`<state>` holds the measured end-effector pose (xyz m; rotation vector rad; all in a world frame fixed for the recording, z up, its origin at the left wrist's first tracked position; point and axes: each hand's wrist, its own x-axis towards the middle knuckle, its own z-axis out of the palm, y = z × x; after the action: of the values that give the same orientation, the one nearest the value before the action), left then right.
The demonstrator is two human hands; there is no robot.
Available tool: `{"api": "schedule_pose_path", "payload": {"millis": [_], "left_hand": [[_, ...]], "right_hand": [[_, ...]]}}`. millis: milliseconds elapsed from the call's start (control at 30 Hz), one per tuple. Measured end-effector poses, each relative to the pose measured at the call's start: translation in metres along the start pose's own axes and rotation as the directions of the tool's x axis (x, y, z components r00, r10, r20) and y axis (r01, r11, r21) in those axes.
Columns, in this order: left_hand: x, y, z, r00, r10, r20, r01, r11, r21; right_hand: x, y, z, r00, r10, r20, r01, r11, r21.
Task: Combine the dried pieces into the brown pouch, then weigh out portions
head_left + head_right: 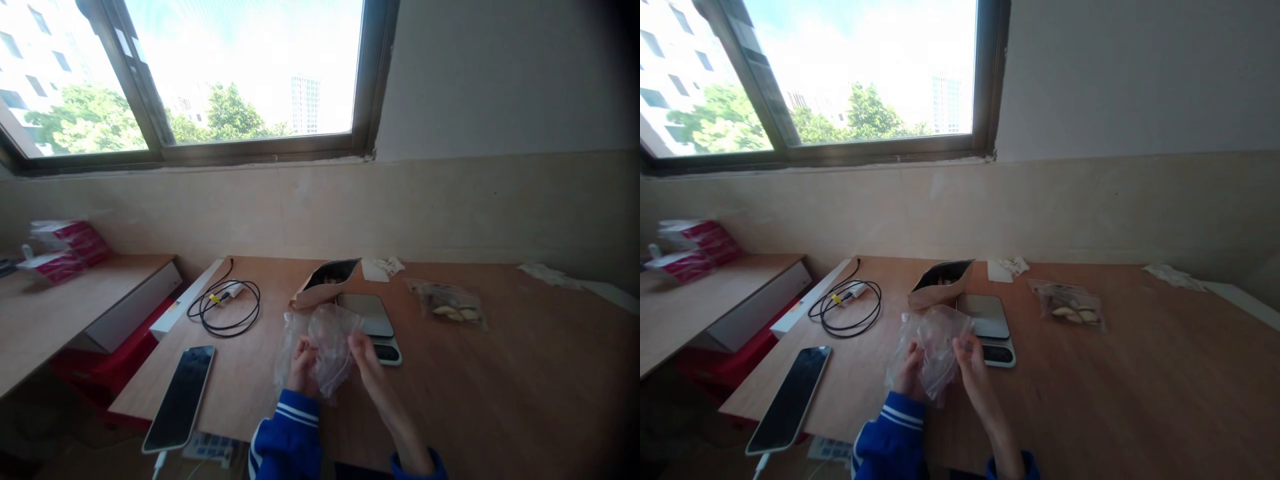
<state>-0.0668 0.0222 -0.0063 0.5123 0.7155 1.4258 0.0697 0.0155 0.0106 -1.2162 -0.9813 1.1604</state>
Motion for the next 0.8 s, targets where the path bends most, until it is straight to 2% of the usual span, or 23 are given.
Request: {"api": "schedule_pose_path", "payload": {"millis": [67, 133, 300, 400, 467, 567, 633, 733, 800], "left_hand": [[-0.003, 0.000, 0.006, 0.998, -0.007, 0.066, 0.003, 0.999, 0.054], [-0.005, 0.000, 0.008, 0.993, -0.018, 0.116, 0.010, 0.997, 0.075], [-0.011, 0.009, 0.001, 0.977, -0.027, 0.212, -0.014, 0.982, 0.190], [-0.016, 0.019, 0.000, 0.979, -0.080, 0.189, 0.015, 0.946, 0.323], [-0.018, 0.024, 0.006, 0.986, -0.094, 0.139, 0.026, 0.904, 0.427], [-0.014, 0.033, 0.020, 0.994, 0.001, 0.107, -0.060, 0.833, 0.550], [-0.007, 0.042, 0.031, 0.989, 0.048, 0.139, -0.122, 0.799, 0.589], [0.009, 0.061, 0.044, 0.962, 0.201, 0.184, -0.272, 0.763, 0.586], [0.019, 0.073, 0.048, 0.948, 0.267, 0.171, -0.315, 0.738, 0.596]], "right_hand": [[-0.005, 0.000, 0.000, 0.996, -0.037, 0.078, 0.034, 0.999, 0.041], [-0.005, -0.007, 0.000, 0.989, -0.115, 0.090, 0.111, 0.993, 0.048], [-0.002, -0.018, -0.004, 0.981, -0.191, -0.006, 0.191, 0.981, -0.006], [-0.002, -0.019, -0.004, 0.970, -0.232, -0.079, 0.231, 0.973, -0.021], [0.001, -0.022, -0.001, 0.964, -0.259, -0.059, 0.256, 0.966, -0.045], [0.013, -0.033, 0.009, 0.949, -0.314, 0.031, 0.315, 0.945, -0.083], [0.027, -0.044, 0.018, 0.923, -0.370, 0.106, 0.381, 0.917, -0.117], [0.056, -0.058, 0.035, 0.879, -0.444, 0.173, 0.472, 0.863, -0.182], [0.074, -0.064, 0.044, 0.870, -0.461, 0.177, 0.490, 0.847, -0.203]]}}
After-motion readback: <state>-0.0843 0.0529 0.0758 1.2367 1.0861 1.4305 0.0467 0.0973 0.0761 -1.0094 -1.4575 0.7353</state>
